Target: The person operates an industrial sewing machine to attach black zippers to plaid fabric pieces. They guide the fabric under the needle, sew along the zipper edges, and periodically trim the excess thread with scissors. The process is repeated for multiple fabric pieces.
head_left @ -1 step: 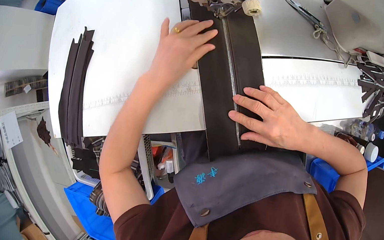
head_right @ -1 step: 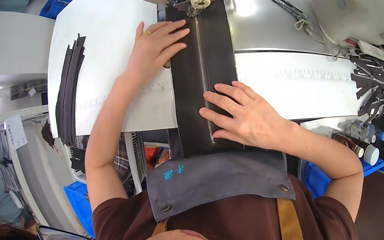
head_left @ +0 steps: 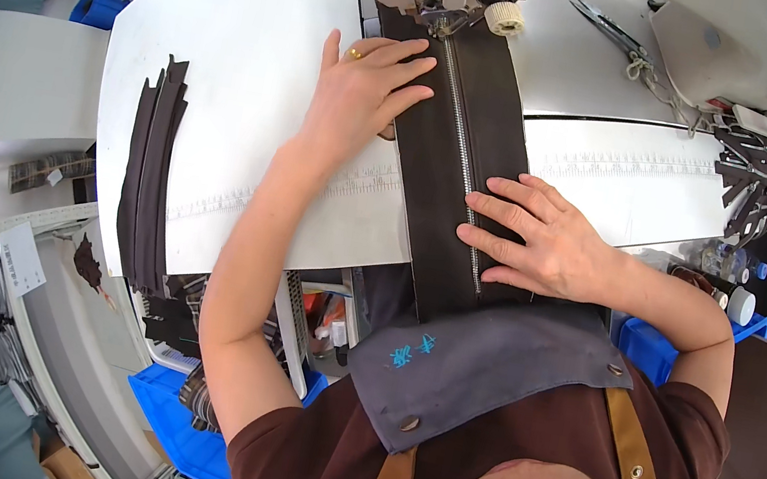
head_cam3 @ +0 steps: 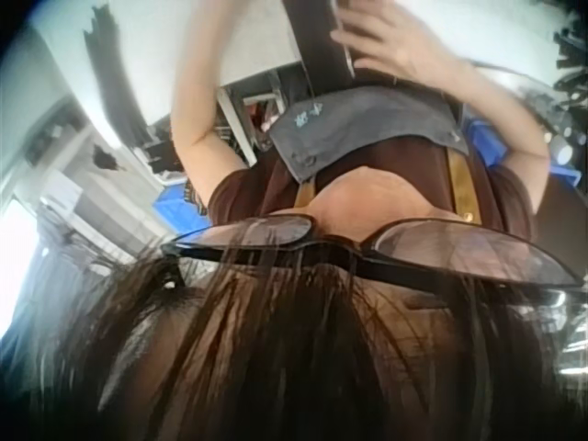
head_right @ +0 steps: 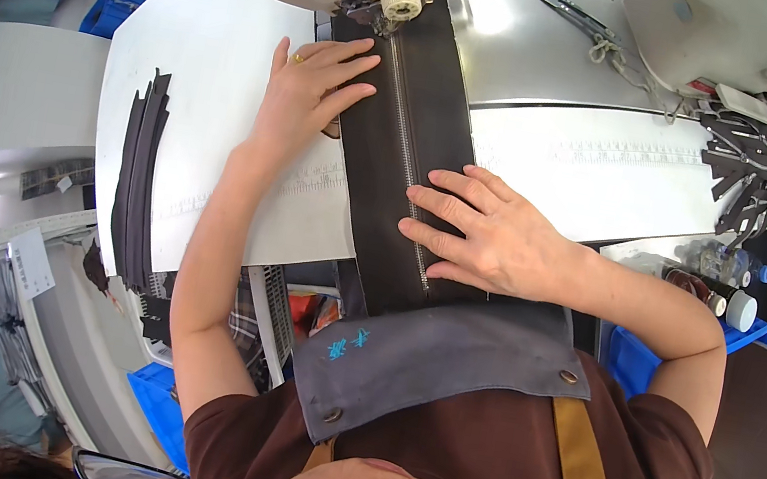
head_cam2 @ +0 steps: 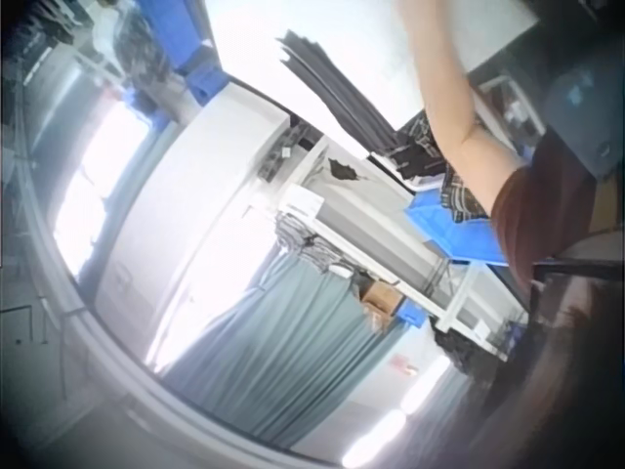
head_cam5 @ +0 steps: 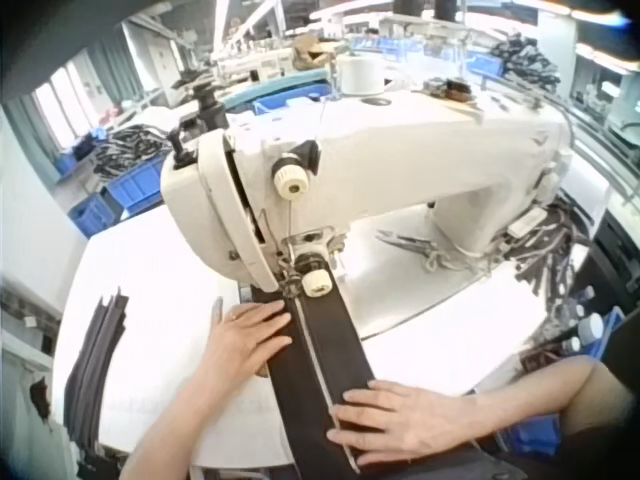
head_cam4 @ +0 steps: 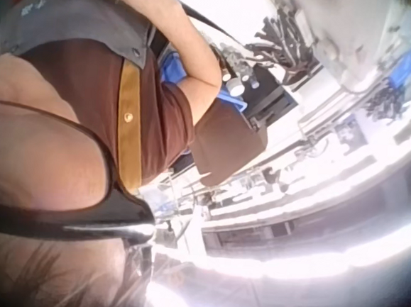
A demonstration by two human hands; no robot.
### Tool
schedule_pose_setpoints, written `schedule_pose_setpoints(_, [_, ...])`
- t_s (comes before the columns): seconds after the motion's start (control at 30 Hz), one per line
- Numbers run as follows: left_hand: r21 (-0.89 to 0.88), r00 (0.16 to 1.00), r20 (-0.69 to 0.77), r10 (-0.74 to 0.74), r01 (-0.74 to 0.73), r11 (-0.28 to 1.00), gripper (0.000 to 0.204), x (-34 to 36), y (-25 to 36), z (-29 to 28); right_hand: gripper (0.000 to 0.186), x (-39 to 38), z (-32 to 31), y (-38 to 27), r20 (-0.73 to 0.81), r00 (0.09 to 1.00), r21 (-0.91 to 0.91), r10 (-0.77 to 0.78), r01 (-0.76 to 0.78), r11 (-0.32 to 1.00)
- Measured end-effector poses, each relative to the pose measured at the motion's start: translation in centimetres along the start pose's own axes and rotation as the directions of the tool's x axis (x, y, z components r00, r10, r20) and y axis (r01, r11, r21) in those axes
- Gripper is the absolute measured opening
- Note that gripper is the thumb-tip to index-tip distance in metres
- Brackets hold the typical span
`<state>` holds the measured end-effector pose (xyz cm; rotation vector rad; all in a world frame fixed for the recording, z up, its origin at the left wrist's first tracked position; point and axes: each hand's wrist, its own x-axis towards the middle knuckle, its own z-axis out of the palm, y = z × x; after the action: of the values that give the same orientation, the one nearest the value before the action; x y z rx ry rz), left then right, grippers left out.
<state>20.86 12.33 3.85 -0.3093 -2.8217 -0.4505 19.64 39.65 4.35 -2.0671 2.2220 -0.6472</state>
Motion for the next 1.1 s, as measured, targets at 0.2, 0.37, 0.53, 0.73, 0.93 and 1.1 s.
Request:
schedule_pose_setpoints(0.2, [-0.034, 0.999, 0.049, -0.016, 0.018, 0.999, 0.033, 1.2, -0.4, -0.2, 0.046, 0.2, -0.5, 0.3, 0.001, 1.000, 0.024, -0.012, 0.012, 1.000])
schedule_pose_setpoints(0.37, [-0.039, 0.998, -0.034, 0.052, -0.054, 0.998, 0.025, 1.4, 0.3, 0.0, 0.049, 0.0, -0.2, 0.4, 0.007, 1.000, 0.020, -0.008, 0.008, 1.000])
schedule_pose_setpoints(0.53, [-0.188, 0.992, -0.085, 0.093, -0.108, 0.976, 0.028, 2.8, 0.6, 1.0, 0.049, 0.2, -0.2, 0.5, 0.009, 1.000, 0.023, -0.015, 0.015, 1.000])
schedule_pose_setpoints(0.73, [-0.162, 0.971, -0.170, 0.170, -0.198, 0.967, 0.036, 3.4, 0.6, 1.4, 0.046, 0.5, -0.6, 0.5, -0.011, 0.999, 0.052, -0.032, 0.033, 0.998])
schedule_pose_setpoints(0.93, [0.077, 0.968, -0.243, 0.065, -0.047, 0.996, 0.018, 1.2, 0.9, 2.6, 0.047, 0.0, -0.3, 0.0, 0.011, 1.000, 0.024, 0.003, -0.003, 1.000])
schedule_pose_setpoints(1.1, [-0.004, 0.992, -0.121, 0.021, -0.022, 1.000, 0.032, -0.3, 0.8, 0.9, 0.048, -0.1, -0.2, 0.3, 0.013, 1.000, 0.018, -0.007, 0.006, 1.000])
